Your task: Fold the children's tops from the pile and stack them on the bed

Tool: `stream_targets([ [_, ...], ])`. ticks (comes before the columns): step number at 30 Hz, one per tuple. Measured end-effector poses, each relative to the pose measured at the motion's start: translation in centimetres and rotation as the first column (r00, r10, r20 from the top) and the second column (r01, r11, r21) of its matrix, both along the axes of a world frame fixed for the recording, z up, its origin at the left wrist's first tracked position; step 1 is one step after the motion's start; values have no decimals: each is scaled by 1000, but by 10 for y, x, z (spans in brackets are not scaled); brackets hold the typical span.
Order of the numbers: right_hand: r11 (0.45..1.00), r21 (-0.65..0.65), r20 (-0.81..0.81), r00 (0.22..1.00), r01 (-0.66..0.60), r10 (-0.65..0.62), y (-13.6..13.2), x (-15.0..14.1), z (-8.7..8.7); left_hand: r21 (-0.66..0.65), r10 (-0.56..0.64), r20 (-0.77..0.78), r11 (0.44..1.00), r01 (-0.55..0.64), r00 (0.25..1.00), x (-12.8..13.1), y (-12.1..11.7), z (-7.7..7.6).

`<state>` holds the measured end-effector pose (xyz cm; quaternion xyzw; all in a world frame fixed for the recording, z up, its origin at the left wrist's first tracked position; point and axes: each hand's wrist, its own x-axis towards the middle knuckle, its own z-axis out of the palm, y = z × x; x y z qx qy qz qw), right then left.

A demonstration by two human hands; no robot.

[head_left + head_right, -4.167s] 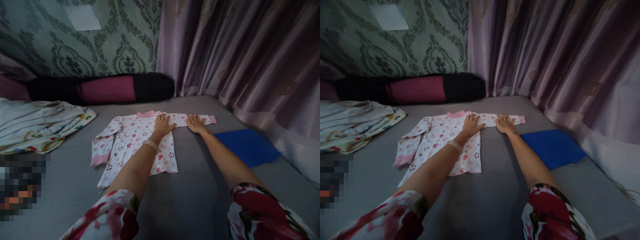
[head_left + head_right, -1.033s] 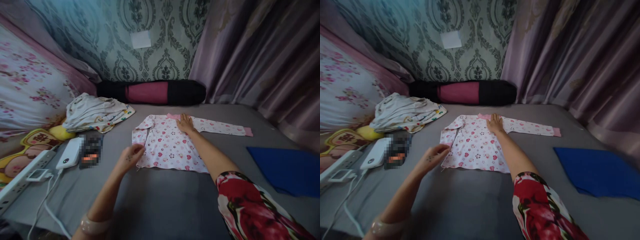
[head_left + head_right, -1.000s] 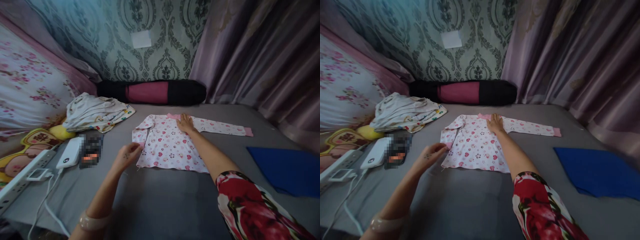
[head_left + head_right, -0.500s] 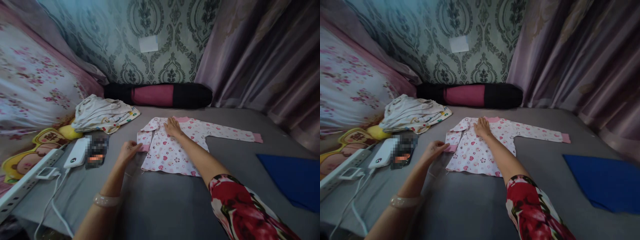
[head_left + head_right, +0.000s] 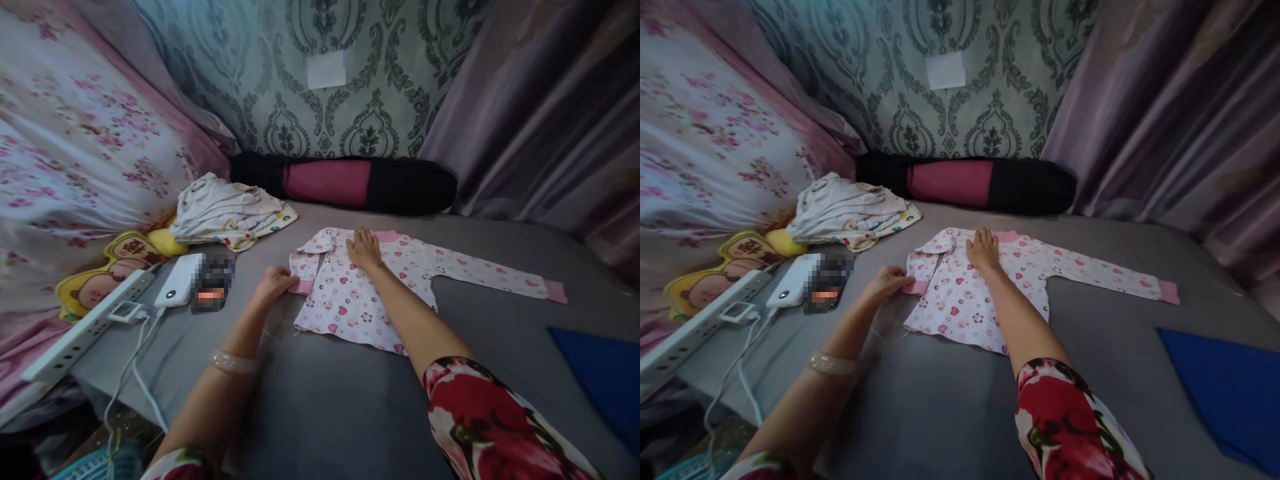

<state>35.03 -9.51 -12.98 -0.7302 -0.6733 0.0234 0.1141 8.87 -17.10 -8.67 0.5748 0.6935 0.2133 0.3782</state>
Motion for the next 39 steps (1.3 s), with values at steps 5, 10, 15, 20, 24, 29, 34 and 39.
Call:
stream_targets([
  [5, 1000, 0, -1, 1000, 3, -3, 1, -1, -1, 88, 50, -82, 995, -43, 995, -4, 8, 23],
  [10, 999, 45, 7, 1000, -6, 5, 2, 0, -5, 545, 206, -127, 832, -105, 970, -6, 15, 35],
  [15, 999, 36, -12, 1000, -5, 5, 2, 0, -6, 642, 259, 45, 732, -227, 965, -9, 24, 16],
  [20, 999, 40, -21, 1000, -8, 9, 3, 2, -4, 599, 260, 337, 682, -419, 905, -20, 48, -8],
  [24, 1000, -10, -54, 998, -10, 10, 5, 1, 1, 537, 218, 510, 675, -506, 832, -24, 74, -11],
  [29, 985, 108, -101, 984, -134, 145, 7, -12, 5, 399, 123, 584, 817, -416, 802, -24, 103, 4],
  [34, 970, 155, -222, 950, -185, 217, 20, -32, 6, 473, 68, 546, 798, -374, 835, -30, 129, 22],
  [39, 983, 115, -233, 958, -145, 168, 23, -45, 6, 583, 98, 504, 694, -422, 858, -37, 150, 29],
])
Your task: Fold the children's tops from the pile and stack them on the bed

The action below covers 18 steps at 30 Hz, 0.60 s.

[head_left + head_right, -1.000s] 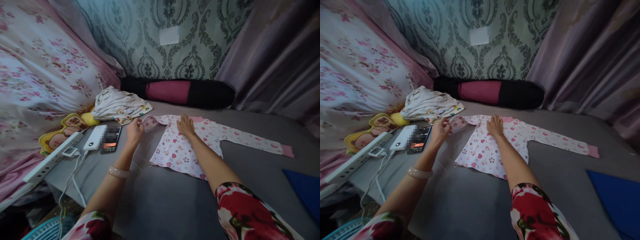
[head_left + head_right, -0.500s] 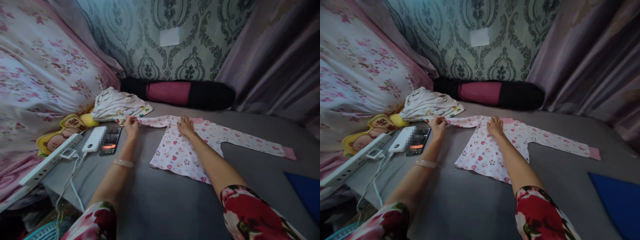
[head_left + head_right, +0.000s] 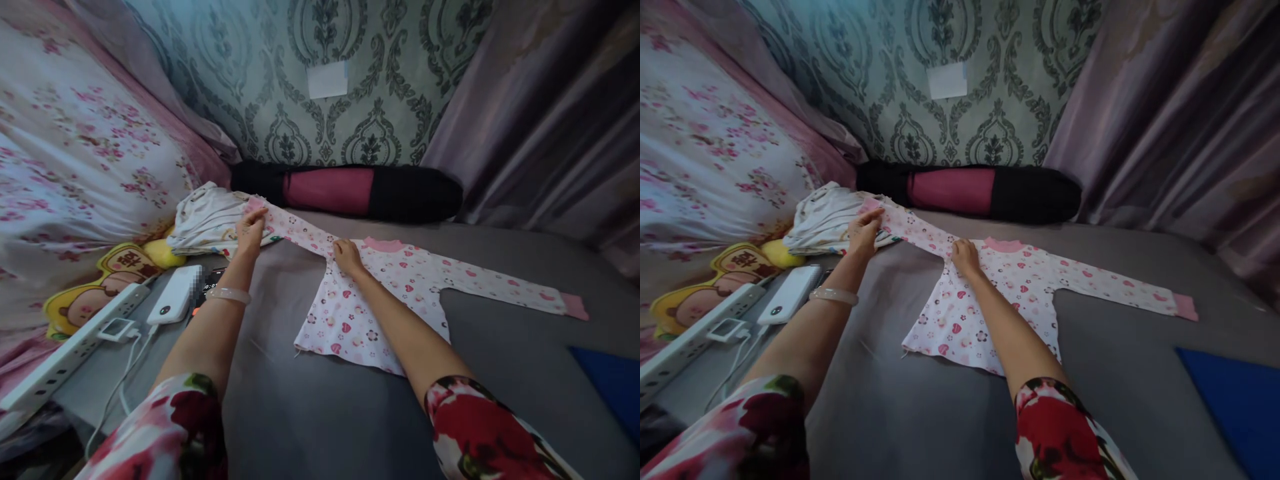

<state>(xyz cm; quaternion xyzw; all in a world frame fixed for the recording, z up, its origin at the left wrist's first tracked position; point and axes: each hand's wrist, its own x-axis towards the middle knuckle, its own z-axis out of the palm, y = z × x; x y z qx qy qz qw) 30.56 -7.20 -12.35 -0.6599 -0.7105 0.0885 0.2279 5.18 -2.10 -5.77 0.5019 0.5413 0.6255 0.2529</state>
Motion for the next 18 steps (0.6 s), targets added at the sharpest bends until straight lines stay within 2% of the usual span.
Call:
stream_targets([
  [2, 1000, -11, 33, 999, 10, -9, -4, -4, -1, -17, 20, -50, 1000, -21, 999, -3, 5, -5],
  [6, 997, -58, 136, 989, -44, 51, -13, -10, -3, -49, 60, -200, 996, -71, 978, -12, 10, -25],
  [11, 982, -184, 190, 979, -39, 75, -11, -17, 5, -93, 56, -435, 990, -107, 899, -22, 10, -45],
  [15, 953, -303, 202, 976, -11, 76, -3, -22, 19, -130, 58, -559, 979, -156, 827, -17, 3, -51],
  [18, 927, -374, 199, 976, -8, 88, 1, -27, 24, -82, 147, -637, 963, -257, 756, -3, -9, -50],
])
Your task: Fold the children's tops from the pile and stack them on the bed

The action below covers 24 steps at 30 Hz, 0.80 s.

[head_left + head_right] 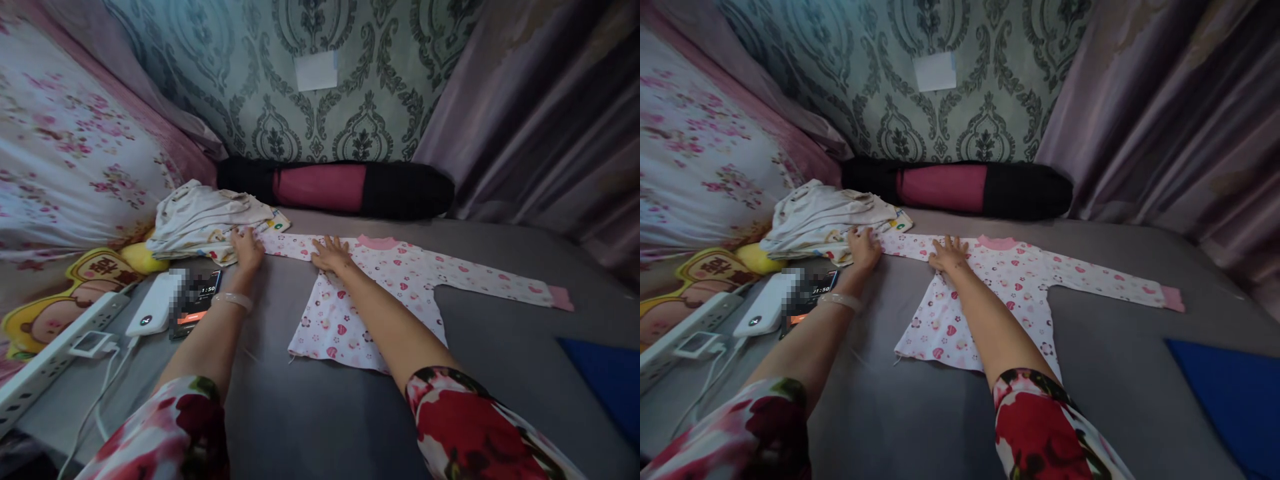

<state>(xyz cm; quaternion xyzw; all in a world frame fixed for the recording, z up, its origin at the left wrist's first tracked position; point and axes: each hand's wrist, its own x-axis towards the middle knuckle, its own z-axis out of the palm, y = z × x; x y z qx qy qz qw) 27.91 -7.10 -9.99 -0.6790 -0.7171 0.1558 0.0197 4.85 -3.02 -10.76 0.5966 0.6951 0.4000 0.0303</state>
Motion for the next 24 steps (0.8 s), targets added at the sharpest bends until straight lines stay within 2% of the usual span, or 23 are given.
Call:
stream_targets([
  [2, 1000, 15, -16, 1000, 12, -11, 0, -3, -3, 30, 61, -73, 998, -59, 996, 14, -9, 2],
  [4, 995, 90, -38, 998, 45, -42, -2, -7, -9, 20, 16, -132, 1000, -14, 991, 33, -18, 3],
  [7, 977, 197, -50, 996, 82, -74, -8, -10, -18, -48, -191, -165, 981, 186, 968, 66, -30, 0],
  [10, 980, 193, -65, 997, 57, -46, -9, -7, -19, -123, -420, -98, 905, 407, 902, 100, -41, -6],
  [14, 980, 189, -237, 971, 67, -21, -3, 8, -11, -131, -504, 35, 854, 503, 863, 135, -62, -9],
  [16, 977, 185, -336, 941, 102, -35, -1, 19, -9, -140, -541, 42, 829, 541, 840, 145, -74, -8],
  [18, 978, 187, -366, 931, 89, -14, -6, 30, -9, -201, -591, 11, 789, 580, 807, 150, -87, -8],
  [21, 974, 222, -279, 955, -35, 98, -30, 47, -15, -293, -672, -121, 727, 621, 730, 149, -102, -15],
  [24, 963, 230, -155, 971, -142, 181, -68, 65, -24, -326, -690, -305, 723, 609, 656, 143, -112, -22],
])
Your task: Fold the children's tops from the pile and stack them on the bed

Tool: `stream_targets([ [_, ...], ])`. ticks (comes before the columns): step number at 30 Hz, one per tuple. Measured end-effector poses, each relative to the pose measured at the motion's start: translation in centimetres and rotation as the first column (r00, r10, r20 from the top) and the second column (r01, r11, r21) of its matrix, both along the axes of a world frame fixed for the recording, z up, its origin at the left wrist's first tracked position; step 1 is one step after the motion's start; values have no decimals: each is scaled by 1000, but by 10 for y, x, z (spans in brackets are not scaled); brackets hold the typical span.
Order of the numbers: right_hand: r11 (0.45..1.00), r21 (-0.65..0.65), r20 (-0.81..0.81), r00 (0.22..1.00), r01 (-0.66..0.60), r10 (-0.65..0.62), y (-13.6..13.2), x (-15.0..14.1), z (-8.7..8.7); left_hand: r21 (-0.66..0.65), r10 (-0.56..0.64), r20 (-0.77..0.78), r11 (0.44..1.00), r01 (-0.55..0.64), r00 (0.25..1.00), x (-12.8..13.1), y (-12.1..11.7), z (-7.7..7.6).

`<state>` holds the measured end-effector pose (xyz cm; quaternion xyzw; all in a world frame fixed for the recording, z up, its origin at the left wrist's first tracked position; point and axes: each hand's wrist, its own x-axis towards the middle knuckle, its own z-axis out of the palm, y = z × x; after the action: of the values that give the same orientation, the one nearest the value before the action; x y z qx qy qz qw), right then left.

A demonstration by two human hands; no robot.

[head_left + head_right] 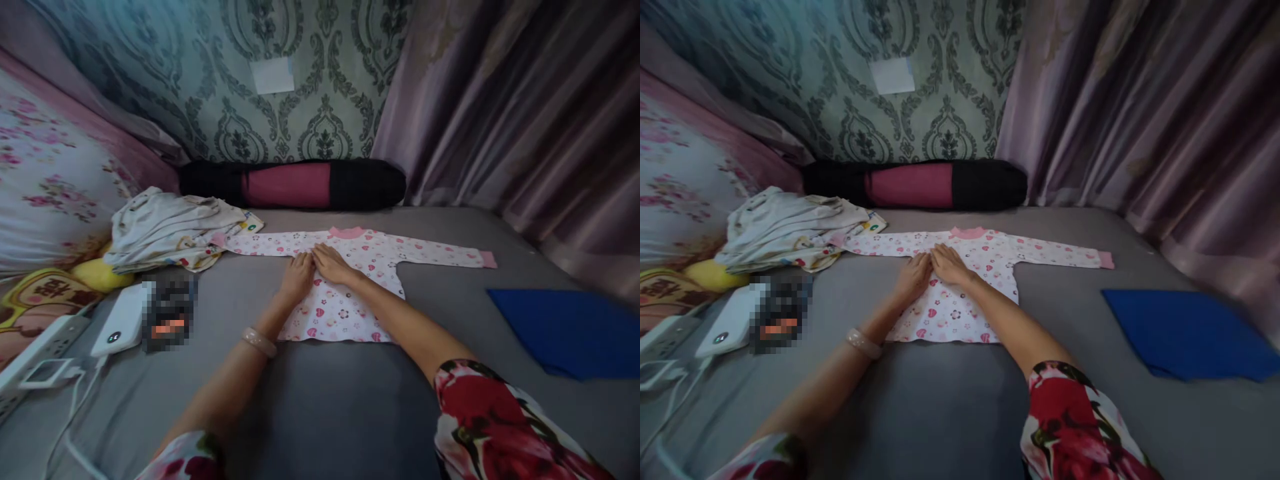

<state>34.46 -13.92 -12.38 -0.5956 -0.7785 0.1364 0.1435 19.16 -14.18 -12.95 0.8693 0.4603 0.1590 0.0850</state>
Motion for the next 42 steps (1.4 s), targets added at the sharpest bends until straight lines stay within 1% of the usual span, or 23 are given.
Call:
stream_targets([
  [2, 1000, -3, 60, 998, -8, 8, -24, 16, -3, 18, 9, -94, 1000, -7, 996, -4, -4, -2],
  [4, 1000, -10, 109, 994, 16, -15, -41, 36, -4, 8, 5, -162, 1000, -3, 987, -7, -6, 0],
  [6, 995, -19, 158, 983, 97, -93, -49, 58, -3, -8, 4, -205, 1000, -6, 979, -7, -8, 3],
  [8, 973, -23, 202, 954, 229, -219, -47, 79, -2, -25, 11, -230, 1000, -17, 973, -7, -10, 6],
  [11, 919, -20, 230, 896, 393, -379, -36, 103, 0, -34, 22, -249, 999, -31, 968, -5, -10, 7],
  [14, 877, 0, 236, 852, 481, -468, -23, 114, 0, -44, 28, -260, 998, -41, 965, -6, -8, 6],
  [16, 862, 23, 236, 835, 506, -496, -19, 116, -1, -53, 21, -263, 998, -36, 964, -6, -6, 4],
  [19, 870, 30, 237, 842, 491, -484, -20, 115, -1, -52, 12, -265, 998, -27, 964, -8, -3, 2],
  [22, 891, -3, 251, 863, 454, -439, -33, 109, 1, -41, 17, -264, 999, -28, 964, -9, -2, 0],
  [26, 929, -47, 258, 903, 366, -343, -69, 92, 2, -2, 0, -264, 1000, 0, 964, -9, -4, 1],
  [30, 956, -39, 233, 933, 292, -276, -113, 71, 3, 143, 13, -316, 989, 34, 949, -2, -14, 10],
  [32, 961, -38, 224, 939, 275, -260, -132, 61, 5, 188, -3, -355, 979, 74, 935, 5, -26, 16],
  [33, 963, -40, 221, 942, 268, -253, -140, 56, 5, 183, -22, -370, 978, 96, 929, 9, -33, 18],
  [35, 966, -44, 212, 947, 254, -239, -155, 45, 7, 132, -72, -371, 983, 129, 926, 18, -52, 19],
  [38, 971, -40, 197, 955, 235, -223, -172, 29, 10, 52, -159, -305, 982, 183, 939, 30, -83, 16],
  [40, 978, -38, 194, 962, 203, -192, -182, 21, 13, 42, -211, -239, 973, 228, 948, 33, -100, 12],
  [42, 986, -28, 195, 969, 163, -155, -190, 16, 15, 45, -217, -184, 972, 229, 959, 30, -112, 8],
])
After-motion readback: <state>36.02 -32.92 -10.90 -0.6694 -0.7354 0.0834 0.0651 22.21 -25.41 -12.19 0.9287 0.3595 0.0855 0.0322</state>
